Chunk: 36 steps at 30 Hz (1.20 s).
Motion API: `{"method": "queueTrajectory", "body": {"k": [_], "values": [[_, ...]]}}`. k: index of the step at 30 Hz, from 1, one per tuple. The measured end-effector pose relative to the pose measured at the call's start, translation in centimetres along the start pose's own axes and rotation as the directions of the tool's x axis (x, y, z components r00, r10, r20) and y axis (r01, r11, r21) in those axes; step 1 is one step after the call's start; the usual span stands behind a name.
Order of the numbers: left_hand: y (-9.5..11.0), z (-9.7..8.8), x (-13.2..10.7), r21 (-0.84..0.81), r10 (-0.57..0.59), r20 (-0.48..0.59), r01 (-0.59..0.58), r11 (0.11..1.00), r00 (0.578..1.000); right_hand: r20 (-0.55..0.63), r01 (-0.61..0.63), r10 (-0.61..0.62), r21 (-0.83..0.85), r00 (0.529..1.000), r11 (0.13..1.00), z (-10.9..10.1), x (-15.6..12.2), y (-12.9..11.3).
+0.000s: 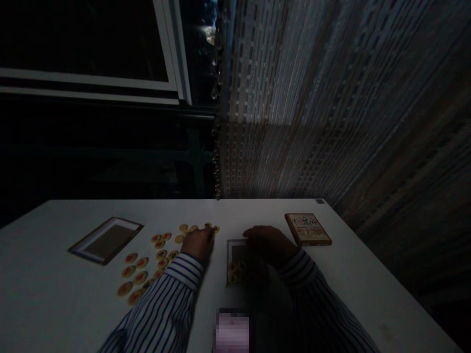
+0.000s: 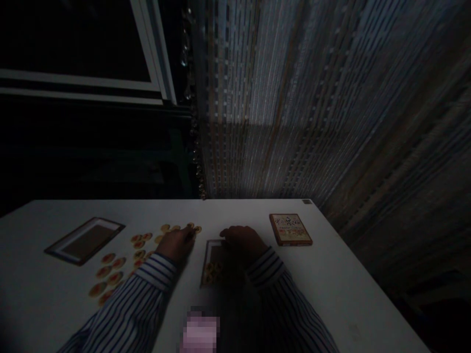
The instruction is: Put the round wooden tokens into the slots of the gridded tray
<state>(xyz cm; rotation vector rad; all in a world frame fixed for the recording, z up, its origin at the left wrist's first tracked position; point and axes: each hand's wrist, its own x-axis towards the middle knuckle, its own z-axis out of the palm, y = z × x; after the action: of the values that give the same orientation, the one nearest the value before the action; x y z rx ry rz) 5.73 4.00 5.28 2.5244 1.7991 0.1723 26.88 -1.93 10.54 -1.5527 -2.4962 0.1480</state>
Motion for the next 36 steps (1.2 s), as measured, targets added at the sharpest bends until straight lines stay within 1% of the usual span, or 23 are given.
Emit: {"method": "queueTrajectory", "body": {"k": [6, 11, 18, 23, 26, 29, 32, 36], "values": [[-0.3, 0.5, 0.1, -0.011, 0.015, -0.018, -0.015, 1.000, 1.000, 0.003, -0.008, 0.008, -0.003, 1.000, 1.000, -0.2, -0.1, -0.2], [-0.3, 0.2, 0.0, -0.037, 0.044, -0.052, -0.046, 0.998, 0.998, 0.016, -0.004, 0.004, -0.011, 1.000, 1.000, -0.2, -0.1, -0.3], [0.0, -0.5, -0.1, -0.181, 0.105, -0.104, -0.123, 0.976, 0.989, -0.027, 0.017, -0.017, 0.011, 0.999, 1.000, -0.1, -0.2, -0.3], [0.4, -1.2, -0.3, -0.251, 0.109, -0.145, -0.143, 0.957, 0.983, -0.059, 0.030, -0.031, -0.016, 0.998, 0.999, 0.1, -0.1, -0.1], [0.6, -1.8, -0.5, -0.257, 0.102, -0.151, -0.139, 0.956, 0.983, -0.067, 0.044, -0.045, -0.014, 0.997, 0.999, 0.1, -0.1, -0.1], [0.8, -2.1, -0.6, -0.249, 0.101, -0.179, -0.144, 0.958, 0.979, -0.072, 0.055, -0.056, -0.028, 0.996, 0.998, -0.1, -0.2, -0.2], [0.7, -2.0, -0.5, -0.235, 0.122, -0.204, -0.169, 0.957, 0.971, -0.085, 0.053, -0.058, -0.052, 0.995, 0.997, -0.3, -0.3, -0.4], [0.5, -1.3, -0.5, -0.223, 0.173, -0.253, -0.231, 0.947, 0.952, -0.070, 0.028, -0.032, -0.057, 0.997, 0.998, -0.9, -0.5, -0.9]]}}
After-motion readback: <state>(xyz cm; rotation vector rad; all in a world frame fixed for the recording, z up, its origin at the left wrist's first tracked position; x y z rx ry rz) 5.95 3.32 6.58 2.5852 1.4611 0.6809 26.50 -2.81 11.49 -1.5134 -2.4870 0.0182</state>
